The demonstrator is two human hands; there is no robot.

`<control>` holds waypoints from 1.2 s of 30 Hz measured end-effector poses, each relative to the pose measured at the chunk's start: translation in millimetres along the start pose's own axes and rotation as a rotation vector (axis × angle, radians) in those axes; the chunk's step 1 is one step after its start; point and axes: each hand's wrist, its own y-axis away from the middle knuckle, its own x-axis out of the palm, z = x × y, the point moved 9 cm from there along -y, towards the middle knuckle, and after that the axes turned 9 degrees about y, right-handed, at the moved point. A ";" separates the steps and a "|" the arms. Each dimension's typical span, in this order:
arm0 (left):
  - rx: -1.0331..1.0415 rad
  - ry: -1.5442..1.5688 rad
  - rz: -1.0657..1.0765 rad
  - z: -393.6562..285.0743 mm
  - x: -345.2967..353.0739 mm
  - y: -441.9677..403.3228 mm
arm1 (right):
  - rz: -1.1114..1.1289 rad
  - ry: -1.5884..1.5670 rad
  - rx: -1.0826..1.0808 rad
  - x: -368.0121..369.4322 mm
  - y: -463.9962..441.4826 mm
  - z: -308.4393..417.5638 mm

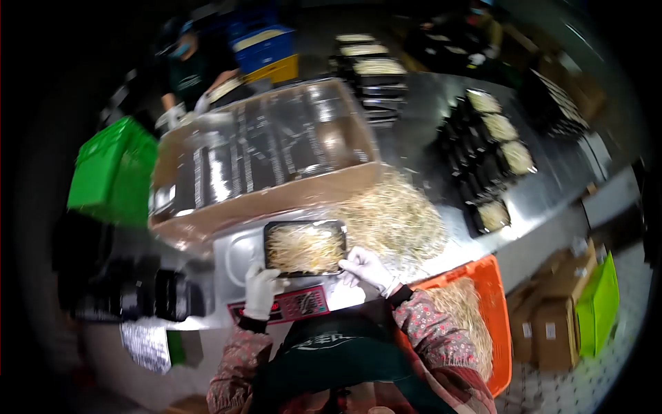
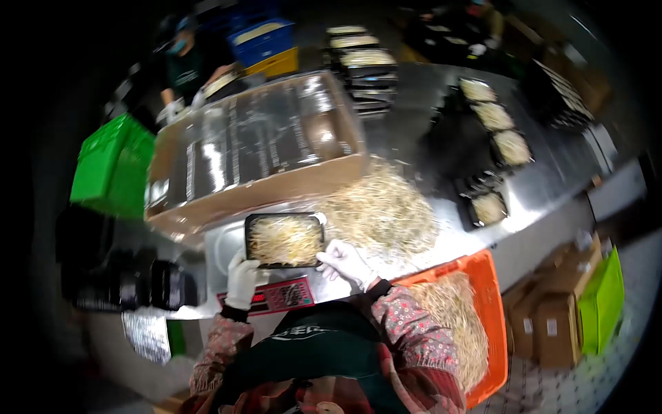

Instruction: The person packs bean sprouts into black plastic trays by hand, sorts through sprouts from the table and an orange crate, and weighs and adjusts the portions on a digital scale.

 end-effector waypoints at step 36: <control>-0.030 -1.523 -0.620 -104.1 -376.5 35.0 | -1.136 0.558 -0.481 -331.6 29.6 -6.5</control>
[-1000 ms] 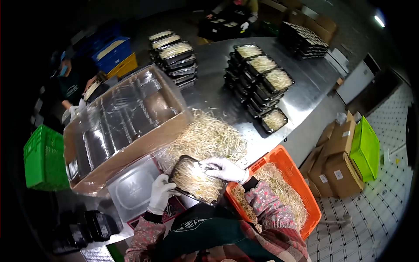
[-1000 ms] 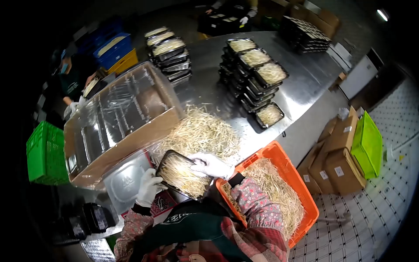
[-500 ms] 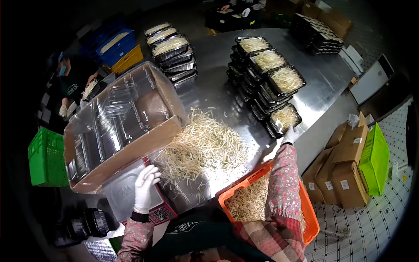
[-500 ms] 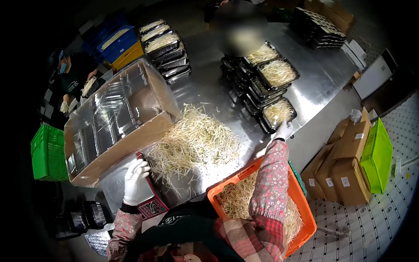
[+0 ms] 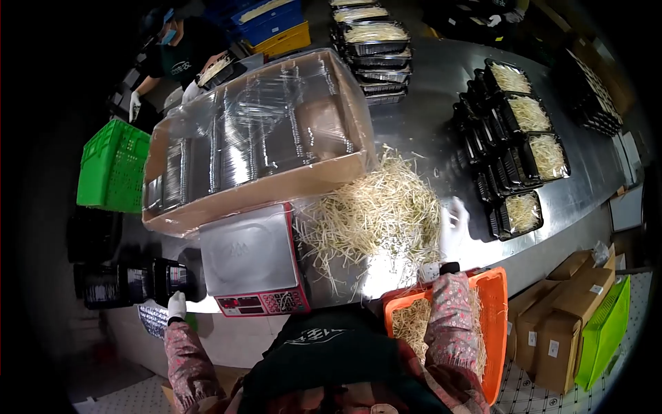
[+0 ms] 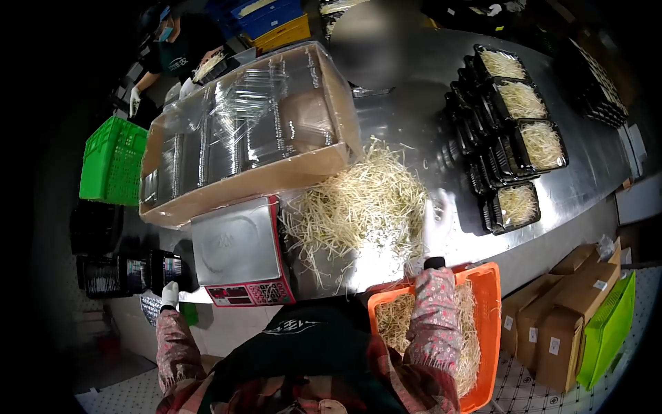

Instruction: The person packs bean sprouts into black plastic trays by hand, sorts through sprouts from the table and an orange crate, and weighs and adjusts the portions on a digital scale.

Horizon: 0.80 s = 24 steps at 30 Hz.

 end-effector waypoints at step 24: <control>0.033 -0.057 -0.480 17.9 -41.8 19.3 | 1.012 0.499 -0.440 122.0 114.0 143.0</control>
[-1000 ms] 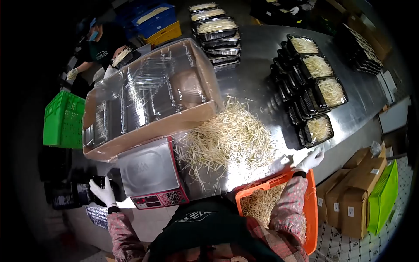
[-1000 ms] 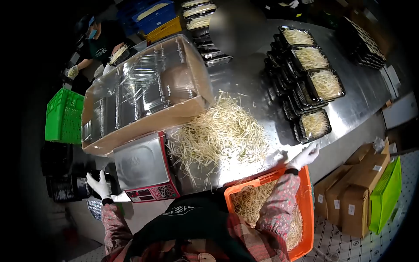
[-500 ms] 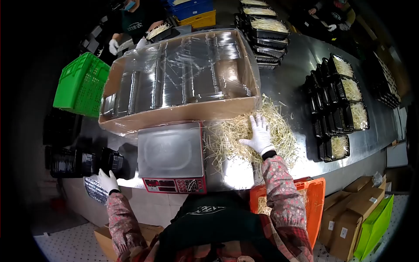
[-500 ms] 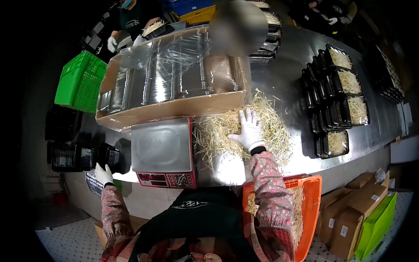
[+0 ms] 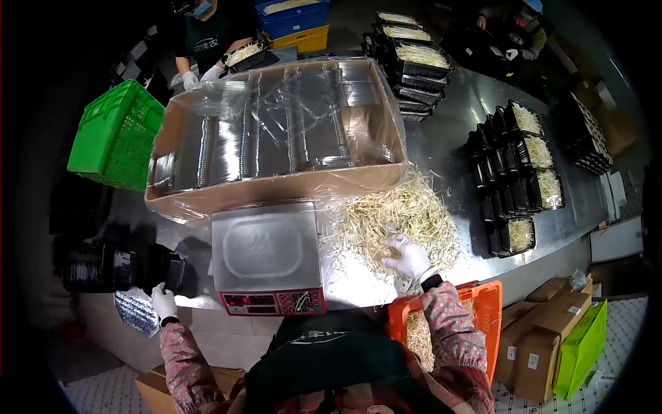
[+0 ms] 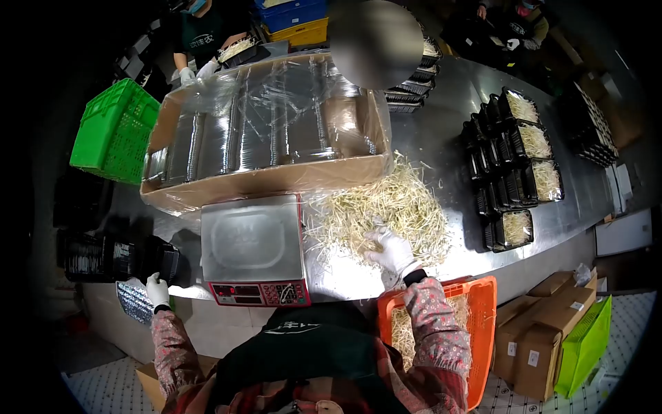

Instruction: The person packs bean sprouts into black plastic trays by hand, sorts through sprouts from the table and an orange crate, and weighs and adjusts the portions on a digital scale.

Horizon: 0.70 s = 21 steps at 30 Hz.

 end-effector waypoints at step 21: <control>0.424 0.472 -0.137 -181.2 -49.9 42.0 | -0.096 -0.151 0.165 -31.7 -5.4 -73.9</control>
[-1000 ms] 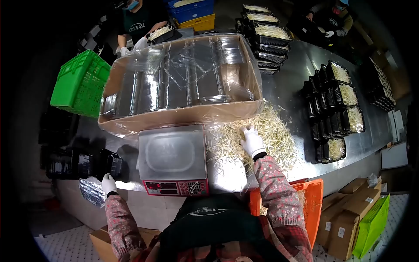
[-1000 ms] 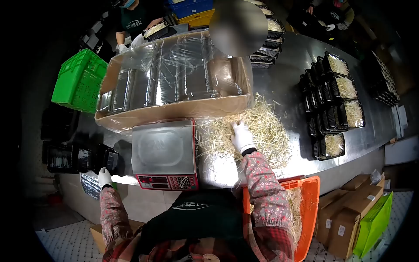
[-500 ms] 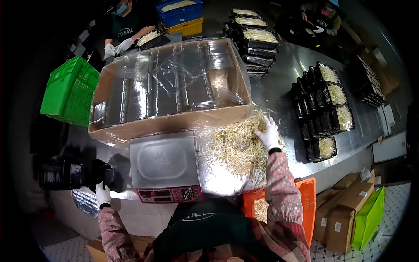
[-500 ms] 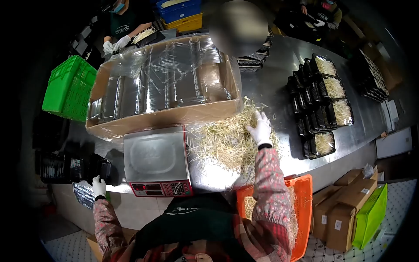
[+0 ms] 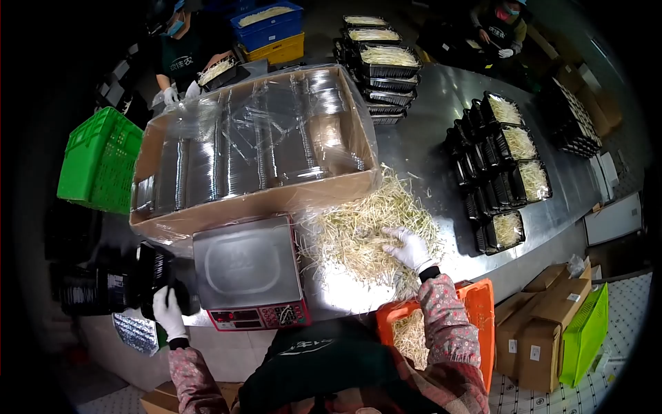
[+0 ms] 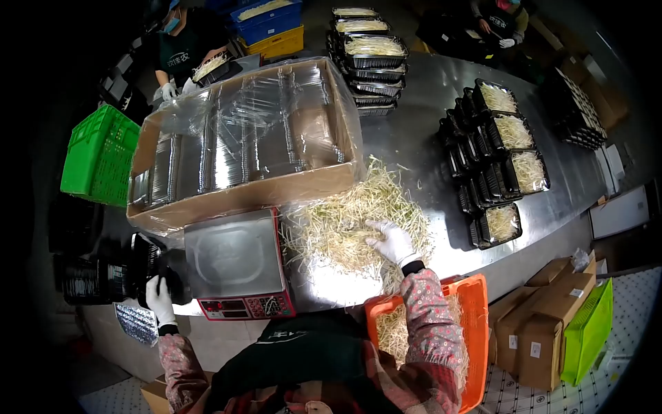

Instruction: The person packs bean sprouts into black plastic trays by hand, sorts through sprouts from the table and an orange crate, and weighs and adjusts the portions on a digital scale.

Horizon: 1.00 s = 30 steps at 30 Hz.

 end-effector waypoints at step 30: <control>0.314 0.083 1.004 -400.7 465.2 35.1 | -0.291 0.115 -0.027 8.8 -89.4 -8.7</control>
